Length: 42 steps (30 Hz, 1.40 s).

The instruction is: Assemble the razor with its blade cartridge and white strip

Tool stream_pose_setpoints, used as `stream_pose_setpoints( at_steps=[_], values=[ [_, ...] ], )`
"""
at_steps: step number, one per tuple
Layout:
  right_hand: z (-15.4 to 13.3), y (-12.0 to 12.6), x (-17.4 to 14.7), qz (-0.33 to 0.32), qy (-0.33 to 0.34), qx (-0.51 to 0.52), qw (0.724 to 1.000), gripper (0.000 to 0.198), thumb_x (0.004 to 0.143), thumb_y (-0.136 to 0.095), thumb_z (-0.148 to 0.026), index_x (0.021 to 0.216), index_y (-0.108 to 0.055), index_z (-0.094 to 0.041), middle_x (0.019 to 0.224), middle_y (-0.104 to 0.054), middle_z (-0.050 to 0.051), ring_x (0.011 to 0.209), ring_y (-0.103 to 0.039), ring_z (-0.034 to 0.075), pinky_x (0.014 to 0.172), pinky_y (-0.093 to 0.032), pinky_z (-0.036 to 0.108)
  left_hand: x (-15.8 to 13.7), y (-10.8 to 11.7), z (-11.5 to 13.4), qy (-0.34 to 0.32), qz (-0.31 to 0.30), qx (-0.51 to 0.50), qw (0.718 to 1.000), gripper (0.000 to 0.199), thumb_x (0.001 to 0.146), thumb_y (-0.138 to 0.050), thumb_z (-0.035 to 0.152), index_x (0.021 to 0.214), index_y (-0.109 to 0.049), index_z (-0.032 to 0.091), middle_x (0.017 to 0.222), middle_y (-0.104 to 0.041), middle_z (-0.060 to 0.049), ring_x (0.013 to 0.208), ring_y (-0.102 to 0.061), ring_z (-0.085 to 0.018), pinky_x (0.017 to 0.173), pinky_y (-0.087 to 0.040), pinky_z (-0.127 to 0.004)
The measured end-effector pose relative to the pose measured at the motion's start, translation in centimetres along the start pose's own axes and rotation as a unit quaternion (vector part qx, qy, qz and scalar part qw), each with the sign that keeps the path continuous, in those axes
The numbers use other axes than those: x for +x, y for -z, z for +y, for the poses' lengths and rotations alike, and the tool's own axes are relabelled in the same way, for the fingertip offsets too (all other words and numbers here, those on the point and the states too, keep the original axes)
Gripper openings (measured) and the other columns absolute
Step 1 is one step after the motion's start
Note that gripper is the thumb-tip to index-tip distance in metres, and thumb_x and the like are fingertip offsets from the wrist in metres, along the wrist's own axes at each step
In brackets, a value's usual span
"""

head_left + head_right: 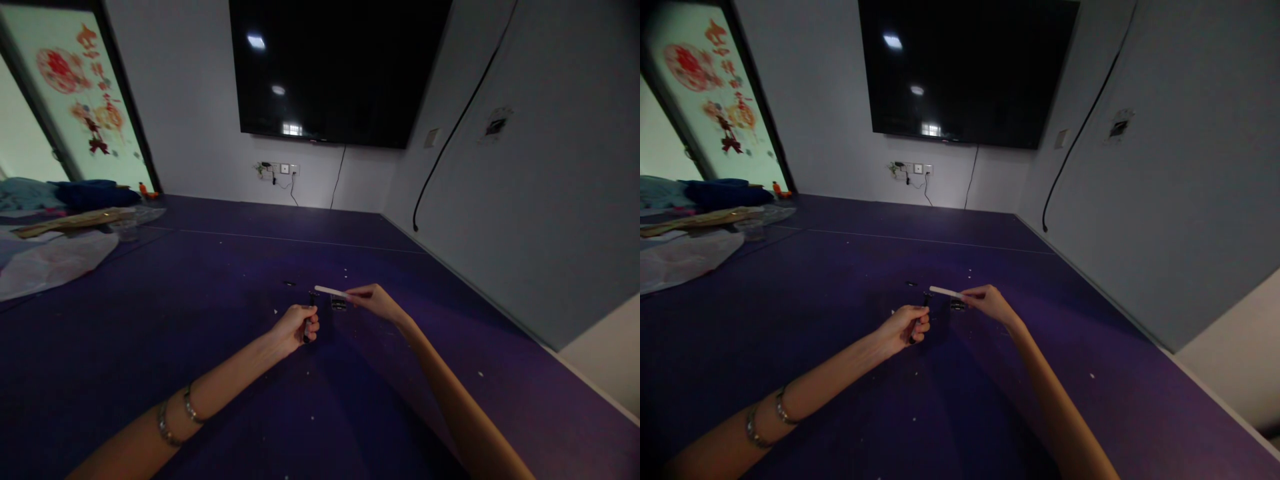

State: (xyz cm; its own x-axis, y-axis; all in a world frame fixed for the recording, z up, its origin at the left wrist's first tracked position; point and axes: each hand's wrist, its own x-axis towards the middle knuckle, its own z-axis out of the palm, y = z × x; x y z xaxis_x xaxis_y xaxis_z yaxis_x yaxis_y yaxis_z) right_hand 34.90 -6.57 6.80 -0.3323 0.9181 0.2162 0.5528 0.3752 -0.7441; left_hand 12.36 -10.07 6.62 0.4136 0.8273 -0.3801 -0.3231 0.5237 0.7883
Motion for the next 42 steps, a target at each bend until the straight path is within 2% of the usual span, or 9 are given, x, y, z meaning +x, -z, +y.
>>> stream_pose_setpoints(
  at_steps=[9,14,18,23,32,34,39,42],
  values=[
    [0.2,-0.6,0.2,0.021,-0.008,-0.022,1.0,0.033,0.076,-0.057,-0.04,0.096,-0.071,-0.018,0.072,-0.069,0.003,0.066,-0.06,0.015,0.063,-0.044,0.025,0.0,-0.1,-0.1,0.006,-0.003,0.004,1.0,0.025,0.086,-0.037,0.009,0.062,-0.04,0.015,0.049,-0.04,0.004,0.034,-0.032,-0.003,0.035,-0.017,-0.017],
    [0.3,-0.6,0.2,-0.004,0.004,0.003,1.0,0.034,0.075,-0.058,-0.04,0.097,-0.07,-0.017,0.075,-0.07,0.004,0.066,-0.061,0.015,0.063,-0.045,0.025,0.1,0.1,-0.2,0.005,-0.012,0.009,1.0,0.025,0.086,-0.038,0.01,0.062,-0.039,0.015,0.048,-0.04,0.005,0.034,-0.032,-0.002,0.035,-0.018,-0.017],
    [0.1,-0.5,0.1,0.018,-0.003,0.001,1.0,0.033,0.075,-0.058,-0.039,0.095,-0.071,-0.017,0.074,-0.07,0.004,0.066,-0.061,0.015,0.063,-0.045,0.025,0.1,0.1,-0.2,-0.003,-0.017,0.006,1.0,0.023,0.085,-0.04,0.009,0.063,-0.04,0.015,0.049,-0.04,0.004,0.035,-0.033,-0.003,0.035,-0.019,-0.016],
    [0.2,-0.1,0.0,-0.016,0.0,0.016,1.0,0.036,0.074,-0.059,-0.042,0.094,-0.071,-0.015,0.069,-0.068,0.004,0.062,-0.058,0.014,0.06,-0.044,0.025,-0.1,0.0,0.0,-0.003,-0.012,-0.001,1.0,0.024,0.085,-0.04,0.01,0.061,-0.04,0.015,0.049,-0.04,0.004,0.035,-0.033,-0.002,0.035,-0.017,-0.016],
    [0.1,0.0,-0.1,-0.017,0.001,0.027,0.999,0.038,0.073,-0.058,-0.044,0.095,-0.07,-0.015,0.071,-0.068,0.004,0.064,-0.058,0.015,0.062,-0.044,0.027,-0.2,0.1,0.1,-0.021,-0.015,-0.013,1.0,0.024,0.085,-0.042,0.01,0.061,-0.04,0.014,0.049,-0.04,0.004,0.034,-0.033,-0.002,0.034,-0.017,-0.016],
    [0.2,0.0,-0.1,0.001,-0.005,0.033,0.999,0.038,0.073,-0.059,-0.043,0.095,-0.07,-0.014,0.072,-0.068,0.004,0.064,-0.058,0.015,0.062,-0.044,0.027,-0.2,0.0,0.2,-0.025,-0.016,-0.015,0.999,0.023,0.085,-0.042,0.01,0.062,-0.04,0.015,0.05,-0.04,0.004,0.034,-0.033,-0.002,0.034,-0.017,-0.016],
    [0.6,-0.2,0.3,0.128,-0.052,0.088,0.986,0.043,0.07,-0.061,-0.045,0.096,-0.069,-0.012,0.072,-0.068,0.006,0.064,-0.059,0.015,0.061,-0.044,0.027,-0.6,-0.2,0.7,-0.035,-0.027,-0.01,0.999,0.021,0.084,-0.041,0.01,0.064,-0.037,0.016,0.05,-0.039,0.005,0.034,-0.032,-0.003,0.034,-0.017,-0.017],
    [0.3,-0.4,0.5,0.176,-0.061,0.145,0.972,0.051,0.066,-0.064,-0.047,0.101,-0.067,-0.011,0.07,-0.067,0.006,0.061,-0.058,0.014,0.059,-0.044,0.026,-1.0,-0.3,0.8,-0.073,-0.041,0.0,0.996,0.017,0.083,-0.045,0.013,0.068,-0.037,0.018,0.052,-0.038,0.006,0.034,-0.031,-0.003,0.034,-0.018,-0.016]
  ],
)
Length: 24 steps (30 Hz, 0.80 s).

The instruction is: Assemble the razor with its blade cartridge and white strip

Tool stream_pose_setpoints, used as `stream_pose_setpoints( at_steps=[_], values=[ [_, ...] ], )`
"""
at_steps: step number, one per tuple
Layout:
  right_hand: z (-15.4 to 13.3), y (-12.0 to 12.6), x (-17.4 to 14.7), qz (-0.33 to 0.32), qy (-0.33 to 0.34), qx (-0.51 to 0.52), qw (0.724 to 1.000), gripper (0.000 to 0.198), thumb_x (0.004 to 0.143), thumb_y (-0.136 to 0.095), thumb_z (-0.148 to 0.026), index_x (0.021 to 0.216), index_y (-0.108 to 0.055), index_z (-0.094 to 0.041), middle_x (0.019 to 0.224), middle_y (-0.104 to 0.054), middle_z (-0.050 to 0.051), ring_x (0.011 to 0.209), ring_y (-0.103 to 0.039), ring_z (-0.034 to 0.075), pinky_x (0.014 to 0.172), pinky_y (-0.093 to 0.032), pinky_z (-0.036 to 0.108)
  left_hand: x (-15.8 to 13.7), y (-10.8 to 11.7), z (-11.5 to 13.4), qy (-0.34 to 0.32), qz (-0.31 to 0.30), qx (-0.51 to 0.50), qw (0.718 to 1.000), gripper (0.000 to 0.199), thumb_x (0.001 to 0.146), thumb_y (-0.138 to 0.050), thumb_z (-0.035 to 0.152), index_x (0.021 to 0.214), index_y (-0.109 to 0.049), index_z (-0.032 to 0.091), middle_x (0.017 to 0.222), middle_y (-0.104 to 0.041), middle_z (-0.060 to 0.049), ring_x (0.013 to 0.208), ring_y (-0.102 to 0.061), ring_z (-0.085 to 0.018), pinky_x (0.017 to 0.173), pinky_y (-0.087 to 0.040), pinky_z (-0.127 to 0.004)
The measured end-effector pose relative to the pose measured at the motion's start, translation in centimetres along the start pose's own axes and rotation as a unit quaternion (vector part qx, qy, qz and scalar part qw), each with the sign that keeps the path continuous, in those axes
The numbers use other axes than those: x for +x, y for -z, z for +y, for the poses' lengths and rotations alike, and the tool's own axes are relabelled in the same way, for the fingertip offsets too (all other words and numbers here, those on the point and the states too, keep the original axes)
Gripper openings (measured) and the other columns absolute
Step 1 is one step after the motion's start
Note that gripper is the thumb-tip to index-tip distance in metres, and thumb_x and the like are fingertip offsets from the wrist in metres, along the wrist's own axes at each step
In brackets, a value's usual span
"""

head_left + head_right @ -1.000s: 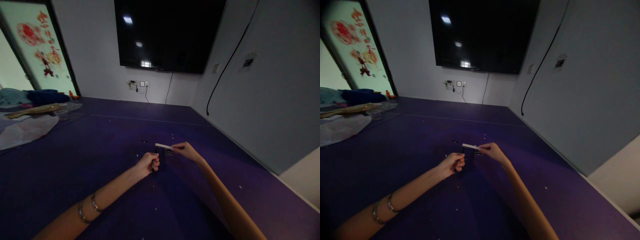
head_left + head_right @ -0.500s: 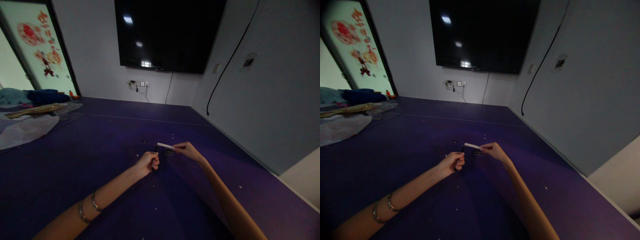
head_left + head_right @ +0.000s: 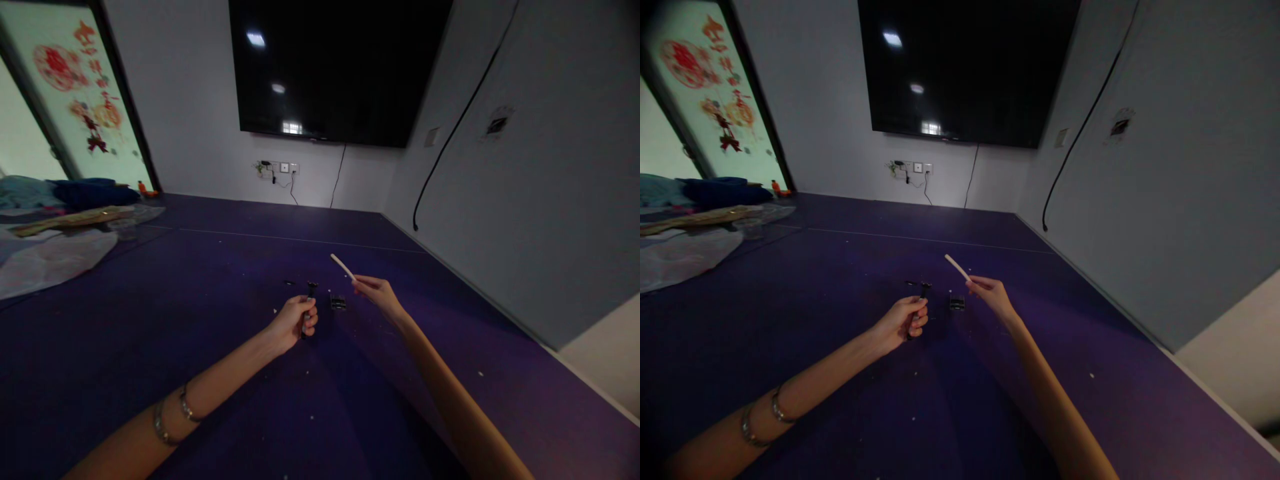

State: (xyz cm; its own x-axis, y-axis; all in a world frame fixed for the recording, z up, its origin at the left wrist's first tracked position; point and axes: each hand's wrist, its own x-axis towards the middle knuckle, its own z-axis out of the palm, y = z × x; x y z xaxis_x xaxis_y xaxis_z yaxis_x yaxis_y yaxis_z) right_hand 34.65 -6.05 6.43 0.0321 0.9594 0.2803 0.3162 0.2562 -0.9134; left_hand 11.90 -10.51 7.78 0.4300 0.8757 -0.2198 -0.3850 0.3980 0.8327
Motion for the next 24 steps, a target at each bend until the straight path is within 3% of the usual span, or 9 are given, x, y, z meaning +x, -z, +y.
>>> stream_pose_setpoints(
  at_steps=[3,6,12,17,24],
  values=[
    [-0.7,-0.4,-0.1,0.023,0.005,0.035,0.999,0.053,0.064,-0.066,-0.048,0.099,-0.067,-0.009,0.071,-0.067,0.007,0.058,-0.056,0.013,0.057,-0.043,0.025,-0.2,-0.1,0.0,-0.046,-0.012,0.019,0.999,0.016,0.081,-0.051,0.018,0.072,-0.037,0.018,0.054,-0.038,0.007,0.035,-0.032,-0.003,0.034,-0.02,-0.016],
    [-1.7,-0.7,-0.4,0.032,0.013,0.035,0.999,0.051,0.07,-0.058,-0.052,0.098,-0.066,-0.009,0.072,-0.068,0.009,0.054,-0.054,0.012,0.051,-0.041,0.024,-0.4,-0.3,-0.1,-0.07,-0.019,0.033,0.997,0.015,0.08,-0.053,0.021,0.076,-0.038,0.019,0.056,-0.038,0.008,0.036,-0.032,-0.003,0.034,-0.022,-0.015],
    [-2.3,-1.8,-0.8,0.012,-0.008,0.023,1.0,0.042,0.078,-0.045,-0.048,0.088,-0.062,-0.011,0.069,-0.068,0.009,0.051,-0.058,0.014,0.047,-0.042,0.022,-0.9,-0.9,0.3,-0.1,-0.029,0.035,0.994,0.016,0.078,-0.055,0.023,0.08,-0.039,0.02,0.056,-0.038,0.008,0.036,-0.032,-0.003,0.033,-0.023,-0.014],
    [-1.3,-3.5,-1.5,0.027,0.029,-0.176,0.984,0.039,0.08,-0.043,-0.042,0.064,-0.064,-0.014,0.056,-0.062,0.005,0.052,-0.057,0.015,0.048,-0.037,0.022,-1.1,-0.9,0.9,-0.115,-0.034,0.028,0.992,0.019,0.077,-0.058,0.024,0.081,-0.04,0.02,0.055,-0.038,0.008,0.036,-0.031,-0.003,0.034,-0.023,-0.014],
    [-1.5,-6.8,-3.6,-0.045,-0.042,-0.45,0.891,0.034,0.079,-0.044,-0.039,0.068,-0.069,-0.018,0.072,-0.068,0.009,0.068,-0.064,0.021,0.057,-0.04,0.024,-0.9,-0.8,1.1,-0.13,-0.034,0.024,0.991,0.016,0.078,-0.056,0.023,0.082,-0.041,0.02,0.055,-0.038,0.008,0.036,-0.032,-0.004,0.033,-0.024,-0.015]
  ],
)
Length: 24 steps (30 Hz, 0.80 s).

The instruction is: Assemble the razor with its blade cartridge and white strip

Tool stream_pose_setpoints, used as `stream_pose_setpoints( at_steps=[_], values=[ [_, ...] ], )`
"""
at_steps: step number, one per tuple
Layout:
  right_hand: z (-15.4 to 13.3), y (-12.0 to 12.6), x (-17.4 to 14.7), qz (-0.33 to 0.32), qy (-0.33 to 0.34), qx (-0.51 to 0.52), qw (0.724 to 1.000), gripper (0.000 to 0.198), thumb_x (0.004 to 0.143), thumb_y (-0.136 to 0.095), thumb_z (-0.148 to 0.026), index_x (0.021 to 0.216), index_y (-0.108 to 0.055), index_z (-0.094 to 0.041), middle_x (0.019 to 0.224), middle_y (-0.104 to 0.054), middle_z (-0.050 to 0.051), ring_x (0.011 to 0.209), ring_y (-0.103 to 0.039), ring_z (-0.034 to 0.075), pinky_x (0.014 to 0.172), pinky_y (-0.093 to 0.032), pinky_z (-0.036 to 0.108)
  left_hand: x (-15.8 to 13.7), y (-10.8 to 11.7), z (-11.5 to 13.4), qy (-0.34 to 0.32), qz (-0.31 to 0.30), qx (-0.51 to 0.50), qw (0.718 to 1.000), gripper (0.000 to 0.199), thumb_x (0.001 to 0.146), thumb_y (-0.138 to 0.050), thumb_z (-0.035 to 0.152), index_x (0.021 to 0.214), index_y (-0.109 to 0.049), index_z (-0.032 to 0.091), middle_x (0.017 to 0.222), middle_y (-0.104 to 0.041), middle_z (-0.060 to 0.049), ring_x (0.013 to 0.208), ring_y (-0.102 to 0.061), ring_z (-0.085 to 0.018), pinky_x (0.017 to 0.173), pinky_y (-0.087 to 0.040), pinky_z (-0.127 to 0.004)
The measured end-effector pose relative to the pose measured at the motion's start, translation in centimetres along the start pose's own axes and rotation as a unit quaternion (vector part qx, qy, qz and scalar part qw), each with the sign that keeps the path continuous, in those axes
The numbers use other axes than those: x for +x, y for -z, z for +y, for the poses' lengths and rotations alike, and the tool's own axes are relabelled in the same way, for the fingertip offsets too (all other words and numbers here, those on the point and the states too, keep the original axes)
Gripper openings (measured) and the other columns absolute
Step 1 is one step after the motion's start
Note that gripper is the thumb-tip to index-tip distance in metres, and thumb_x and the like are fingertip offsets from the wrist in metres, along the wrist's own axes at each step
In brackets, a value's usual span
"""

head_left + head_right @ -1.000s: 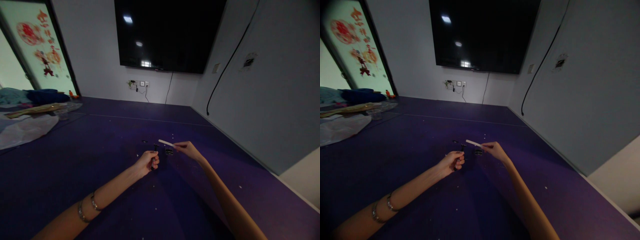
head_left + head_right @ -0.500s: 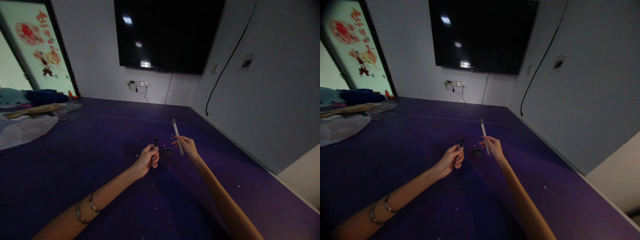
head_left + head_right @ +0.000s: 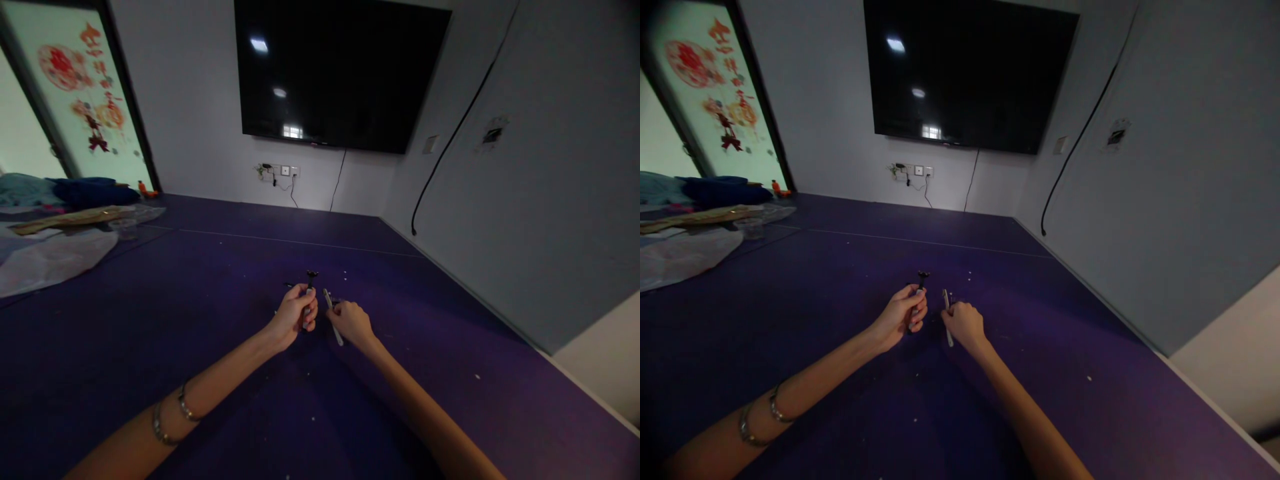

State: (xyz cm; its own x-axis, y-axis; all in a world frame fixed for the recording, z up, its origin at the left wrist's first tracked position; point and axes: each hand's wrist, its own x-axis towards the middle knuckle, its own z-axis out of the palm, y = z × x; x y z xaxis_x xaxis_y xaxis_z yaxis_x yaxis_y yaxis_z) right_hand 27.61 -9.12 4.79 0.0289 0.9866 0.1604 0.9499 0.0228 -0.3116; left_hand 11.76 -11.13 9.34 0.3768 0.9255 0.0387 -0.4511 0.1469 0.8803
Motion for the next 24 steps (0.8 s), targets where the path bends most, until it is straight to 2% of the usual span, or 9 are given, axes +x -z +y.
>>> stream_pose_setpoints(
  at_steps=[3,9,16,20,24],
  values=[
    [-1.2,-0.3,-0.9,-0.031,0.005,-0.052,0.998,0.032,0.08,-0.044,-0.037,0.077,-0.07,-0.018,0.081,-0.069,0.012,0.076,-0.065,0.023,0.063,-0.044,0.028,0.0,0.0,-0.2,0.004,0.0,-0.005,1.0,0.017,0.077,-0.057,0.024,0.082,-0.041,0.02,0.055,-0.038,0.008,0.037,-0.033,-0.004,0.034,-0.025,-0.014],
    [-2.2,-1.0,-1.6,-0.026,0.017,-0.087,0.996,0.032,0.081,-0.042,-0.033,0.085,-0.067,-0.013,0.086,-0.068,0.017,0.079,-0.066,0.028,0.067,-0.047,0.035,0.0,0.0,-0.5,0.008,-0.001,-0.004,1.0,0.019,0.077,-0.058,0.025,0.083,-0.041,0.02,0.055,-0.038,0.008,0.036,-0.033,-0.004,0.034,-0.026,-0.014],
    [-2.1,-1.5,-1.7,-0.034,0.019,-0.1,0.994,0.032,0.082,-0.042,-0.032,0.085,-0.067,-0.013,0.085,-0.068,0.017,0.079,-0.066,0.029,0.066,-0.048,0.037,0.1,0.0,-0.6,0.008,0.0,0.006,1.0,0.015,0.078,-0.055,0.023,0.082,-0.041,0.02,0.055,-0.038,0.008,0.036,-0.032,-0.004,0.033,-0.026,-0.015],
    [-2.1,-1.6,-1.9,-0.032,0.025,-0.095,0.995,0.036,0.083,-0.042,-0.039,0.084,-0.068,-0.013,0.084,-0.068,0.017,0.077,-0.066,0.028,0.066,-0.047,0.035,0.1,0.2,-0.8,0.004,-0.006,0.006,1.0,0.016,0.078,-0.055,0.024,0.084,-0.041,0.02,0.055,-0.039,0.008,0.037,-0.033,-0.004,0.033,-0.027,-0.015],
    [-1.4,-1.0,-1.3,-0.019,0.028,-0.082,0.996,0.044,0.086,-0.034,-0.044,0.081,-0.069,-0.017,0.083,-0.068,0.015,0.077,-0.065,0.026,0.065,-0.046,0.033,0.4,0.7,-1.4,-0.015,-0.025,0.018,0.999,0.018,0.078,-0.055,0.026,0.087,-0.042,0.02,0.056,-0.041,0.008,0.037,-0.035,-0.005,0.035,-0.033,-0.017]
  ],
)
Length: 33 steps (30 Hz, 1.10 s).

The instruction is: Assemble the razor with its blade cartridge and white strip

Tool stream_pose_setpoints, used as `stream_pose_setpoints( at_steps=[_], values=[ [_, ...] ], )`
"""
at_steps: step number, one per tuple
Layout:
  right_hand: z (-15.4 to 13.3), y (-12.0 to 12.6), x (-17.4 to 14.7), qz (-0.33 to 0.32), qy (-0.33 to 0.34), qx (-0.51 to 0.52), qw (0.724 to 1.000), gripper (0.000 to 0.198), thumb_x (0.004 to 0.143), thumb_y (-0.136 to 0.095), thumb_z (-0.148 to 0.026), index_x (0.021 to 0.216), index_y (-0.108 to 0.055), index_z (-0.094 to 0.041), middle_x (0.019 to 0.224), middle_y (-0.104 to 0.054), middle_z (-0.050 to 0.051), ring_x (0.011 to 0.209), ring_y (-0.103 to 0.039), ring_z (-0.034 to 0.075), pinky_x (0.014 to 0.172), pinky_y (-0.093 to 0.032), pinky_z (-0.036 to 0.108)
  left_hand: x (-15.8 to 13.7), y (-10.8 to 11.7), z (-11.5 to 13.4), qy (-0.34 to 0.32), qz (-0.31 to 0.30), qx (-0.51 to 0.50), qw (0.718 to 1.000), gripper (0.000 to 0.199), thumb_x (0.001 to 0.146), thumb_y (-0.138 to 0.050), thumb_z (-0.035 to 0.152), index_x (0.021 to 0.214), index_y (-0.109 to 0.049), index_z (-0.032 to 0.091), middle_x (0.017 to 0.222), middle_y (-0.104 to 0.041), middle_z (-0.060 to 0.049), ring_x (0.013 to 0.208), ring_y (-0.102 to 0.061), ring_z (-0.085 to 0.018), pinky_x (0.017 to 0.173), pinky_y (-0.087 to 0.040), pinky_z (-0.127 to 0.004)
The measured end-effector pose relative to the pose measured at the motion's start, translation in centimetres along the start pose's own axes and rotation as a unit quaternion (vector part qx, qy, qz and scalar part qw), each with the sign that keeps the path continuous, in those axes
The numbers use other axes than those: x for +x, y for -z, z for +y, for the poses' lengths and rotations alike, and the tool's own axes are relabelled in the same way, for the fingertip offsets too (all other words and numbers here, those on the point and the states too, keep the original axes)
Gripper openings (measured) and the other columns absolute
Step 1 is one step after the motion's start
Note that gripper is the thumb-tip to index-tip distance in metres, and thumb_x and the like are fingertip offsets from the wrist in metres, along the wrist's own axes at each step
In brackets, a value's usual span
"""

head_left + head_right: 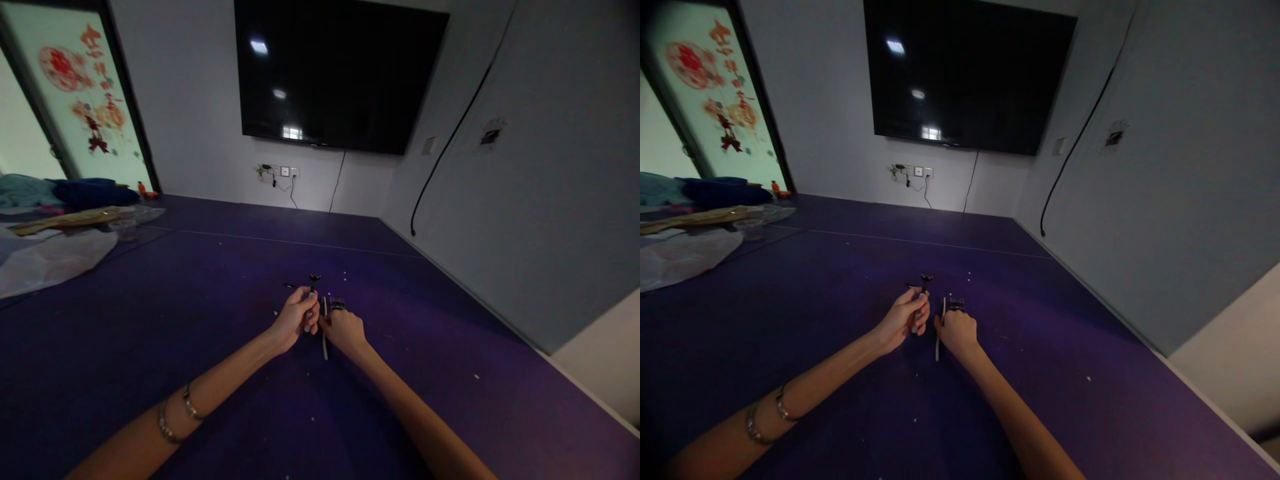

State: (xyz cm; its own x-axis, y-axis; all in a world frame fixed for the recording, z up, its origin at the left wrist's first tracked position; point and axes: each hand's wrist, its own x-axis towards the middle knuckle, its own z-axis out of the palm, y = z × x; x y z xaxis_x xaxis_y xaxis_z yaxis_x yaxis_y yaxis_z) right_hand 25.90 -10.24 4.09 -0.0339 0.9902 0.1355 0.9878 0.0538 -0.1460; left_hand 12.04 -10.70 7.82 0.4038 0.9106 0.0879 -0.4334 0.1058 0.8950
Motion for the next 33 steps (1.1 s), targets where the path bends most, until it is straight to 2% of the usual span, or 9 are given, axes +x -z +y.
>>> stream_pose_setpoints(
  at_steps=[4,7,12,16,20,28,33],
  values=[
    [2.3,1.2,1.6,0.022,-0.025,-0.004,0.999,0.043,0.087,-0.033,-0.043,0.084,-0.068,-0.02,0.084,-0.068,0.011,0.078,-0.065,0.023,0.065,-0.044,0.029,0.7,0.9,-0.9,-0.04,-0.005,0.048,0.998,0.019,0.078,-0.057,0.028,0.089,-0.044,0.019,0.061,-0.048,0.005,0.046,-0.046,-0.007,0.048,-0.045,-0.023],
    [4.3,1.9,2.8,0.032,-0.024,0.004,0.999,0.033,0.087,-0.038,-0.039,0.091,-0.067,-0.022,0.088,-0.068,0.008,0.08,-0.063,0.02,0.065,-0.043,0.025,1.4,1.7,-1.5,-0.074,0.023,0.068,0.995,0.021,0.075,-0.061,0.028,0.087,-0.048,0.016,0.066,-0.052,0.002,0.057,-0.053,-0.008,0.059,-0.046,-0.023],
    [6.2,1.4,4.1,0.018,0.051,0.032,0.998,0.026,0.086,-0.044,-0.031,0.098,-0.066,-0.025,0.097,-0.063,0.005,0.087,-0.06,0.016,0.068,-0.042,0.021,2.3,2.6,-2.1,-0.078,0.061,0.073,0.992,0.026,0.07,-0.067,0.026,0.087,-0.052,0.015,0.074,-0.058,0.0,0.066,-0.058,-0.011,0.066,-0.045,-0.025],
    [6.8,0.4,4.7,-0.002,0.086,0.055,0.995,0.025,0.085,-0.047,-0.03,0.1,-0.067,-0.026,0.096,-0.06,0.006,0.09,-0.057,0.016,0.072,-0.042,0.022,2.5,2.9,-2.3,-0.074,0.056,0.093,0.991,0.027,0.07,-0.068,0.027,0.088,-0.052,0.015,0.076,-0.063,-0.003,0.071,-0.062,-0.014,0.072,-0.046,-0.029],
    [6.9,-0.4,4.9,0.012,0.105,0.069,0.992,0.024,0.084,-0.048,-0.028,0.1,-0.067,-0.026,0.094,-0.059,0.006,0.088,-0.056,0.016,0.074,-0.041,0.023,2.6,3.1,-2.4,-0.07,0.047,0.102,0.991,0.028,0.07,-0.067,0.028,0.09,-0.053,0.014,0.076,-0.065,-0.004,0.07,-0.063,-0.014,0.074,-0.046,-0.031],
    [6.5,-1.4,5.2,0.029,0.079,0.11,0.99,0.018,0.081,-0.051,-0.023,0.092,-0.066,-0.022,0.091,-0.057,0.004,0.085,-0.056,0.015,0.07,-0.041,0.022,2.3,2.9,-2.3,-0.066,0.044,0.102,0.992,0.028,0.07,-0.068,0.028,0.089,-0.053,0.014,0.076,-0.065,-0.004,0.069,-0.063,-0.014,0.074,-0.048,-0.032],
    [6.5,-1.5,5.2,0.076,0.087,0.123,0.986,0.016,0.078,-0.052,-0.019,0.087,-0.065,-0.02,0.094,-0.058,0.007,0.09,-0.055,0.017,0.073,-0.041,0.024,2.2,2.8,-2.2,-0.063,0.047,0.104,0.991,0.026,0.071,-0.067,0.026,0.089,-0.053,0.013,0.076,-0.065,-0.004,0.069,-0.063,-0.014,0.074,-0.048,-0.032]
  ],
)
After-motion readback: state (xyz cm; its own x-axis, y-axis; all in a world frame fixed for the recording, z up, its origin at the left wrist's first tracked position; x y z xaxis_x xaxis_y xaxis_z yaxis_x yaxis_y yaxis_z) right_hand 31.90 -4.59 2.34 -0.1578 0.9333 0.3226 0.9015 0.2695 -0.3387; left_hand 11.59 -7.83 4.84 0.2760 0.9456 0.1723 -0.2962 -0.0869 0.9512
